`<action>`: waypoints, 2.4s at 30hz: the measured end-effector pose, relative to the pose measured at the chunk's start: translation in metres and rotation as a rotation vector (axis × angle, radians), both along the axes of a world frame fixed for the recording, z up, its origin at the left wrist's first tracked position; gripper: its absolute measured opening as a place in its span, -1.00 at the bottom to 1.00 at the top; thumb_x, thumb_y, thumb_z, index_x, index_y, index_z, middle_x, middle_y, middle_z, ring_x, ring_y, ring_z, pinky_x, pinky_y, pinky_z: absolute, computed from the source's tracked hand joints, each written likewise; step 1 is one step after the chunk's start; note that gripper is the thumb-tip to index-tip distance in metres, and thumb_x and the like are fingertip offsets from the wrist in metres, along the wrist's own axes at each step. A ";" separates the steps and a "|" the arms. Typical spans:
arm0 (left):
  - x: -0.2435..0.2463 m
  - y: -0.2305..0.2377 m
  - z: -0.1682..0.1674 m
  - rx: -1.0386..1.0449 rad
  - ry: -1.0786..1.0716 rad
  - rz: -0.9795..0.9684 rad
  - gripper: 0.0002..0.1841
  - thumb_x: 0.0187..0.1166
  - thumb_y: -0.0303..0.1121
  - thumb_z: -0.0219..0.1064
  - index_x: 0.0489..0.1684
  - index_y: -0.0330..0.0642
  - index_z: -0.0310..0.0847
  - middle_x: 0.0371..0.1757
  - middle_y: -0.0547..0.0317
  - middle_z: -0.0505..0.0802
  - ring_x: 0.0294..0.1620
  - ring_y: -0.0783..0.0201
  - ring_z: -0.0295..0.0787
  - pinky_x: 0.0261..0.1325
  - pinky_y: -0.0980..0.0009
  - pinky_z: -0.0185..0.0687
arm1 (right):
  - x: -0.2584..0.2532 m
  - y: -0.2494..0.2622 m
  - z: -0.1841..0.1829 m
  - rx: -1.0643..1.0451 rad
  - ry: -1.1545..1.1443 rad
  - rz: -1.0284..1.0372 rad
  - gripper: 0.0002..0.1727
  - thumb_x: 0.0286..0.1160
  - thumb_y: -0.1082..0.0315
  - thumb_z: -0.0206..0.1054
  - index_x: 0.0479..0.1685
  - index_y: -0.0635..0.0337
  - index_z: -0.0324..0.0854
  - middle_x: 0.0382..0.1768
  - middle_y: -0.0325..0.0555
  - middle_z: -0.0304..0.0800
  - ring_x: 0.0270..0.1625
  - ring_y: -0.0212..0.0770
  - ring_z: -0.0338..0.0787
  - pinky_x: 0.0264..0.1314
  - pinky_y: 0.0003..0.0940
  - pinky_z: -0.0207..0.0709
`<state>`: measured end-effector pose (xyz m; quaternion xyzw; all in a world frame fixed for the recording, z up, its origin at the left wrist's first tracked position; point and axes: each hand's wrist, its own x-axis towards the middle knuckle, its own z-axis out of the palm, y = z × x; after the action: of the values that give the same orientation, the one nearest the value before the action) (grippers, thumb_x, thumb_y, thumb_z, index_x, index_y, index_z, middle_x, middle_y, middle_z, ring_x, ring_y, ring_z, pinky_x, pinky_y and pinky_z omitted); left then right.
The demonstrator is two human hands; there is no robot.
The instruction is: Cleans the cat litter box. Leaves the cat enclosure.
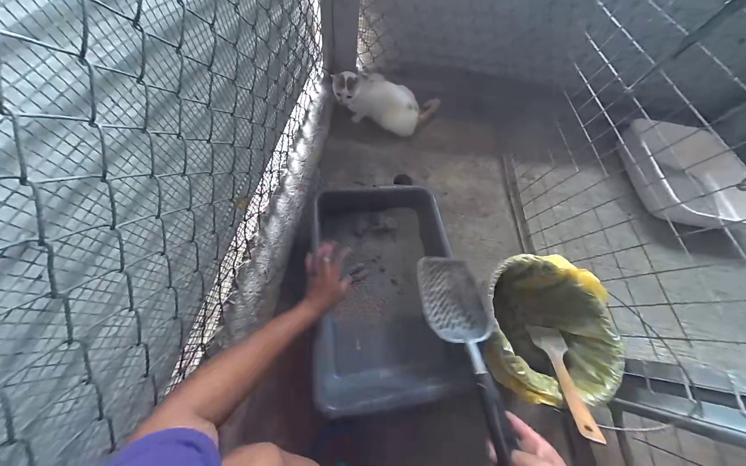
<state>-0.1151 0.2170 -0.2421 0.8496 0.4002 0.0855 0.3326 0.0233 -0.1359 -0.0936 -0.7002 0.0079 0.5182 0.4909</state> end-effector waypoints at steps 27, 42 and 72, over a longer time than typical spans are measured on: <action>0.003 0.044 -0.043 -0.375 0.167 0.527 -0.13 0.59 -0.36 0.37 0.92 -0.14 -0.09 0.65 -0.39 0.47 0.63 -0.32 0.44 0.60 -0.17 0.39 | 0.046 0.157 -0.163 -0.419 -0.521 0.487 -0.56 0.38 0.34 0.57 0.26 0.27 0.75 0.07 0.24 0.86 0.16 0.16 0.83 0.30 0.18 0.59; 0.007 0.093 -0.046 -0.852 -0.261 0.570 -0.21 0.60 -0.23 0.47 0.78 -0.25 0.13 0.51 -0.35 0.58 0.43 -0.13 0.59 0.43 -0.08 0.52 | 0.036 0.086 -0.148 -0.478 -0.520 0.531 -0.59 0.39 0.42 0.54 0.23 0.34 0.73 0.00 0.30 0.84 0.09 0.19 0.83 0.25 0.17 0.59; -0.034 0.072 -0.020 -0.559 -0.350 0.490 -0.44 0.48 -0.58 0.41 0.50 -0.50 0.38 0.21 -0.34 0.74 0.12 0.03 0.77 0.25 0.08 0.67 | -0.005 0.070 -0.125 -0.214 -0.531 0.331 -0.59 0.20 0.49 0.58 0.11 0.39 0.77 -0.23 0.16 0.86 -0.22 -0.03 0.82 -0.03 0.01 0.66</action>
<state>-0.1487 0.2889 -0.2618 0.5788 0.5359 0.1934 0.5835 0.0184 -0.0662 -0.2190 -0.8503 -0.1796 0.3868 0.3085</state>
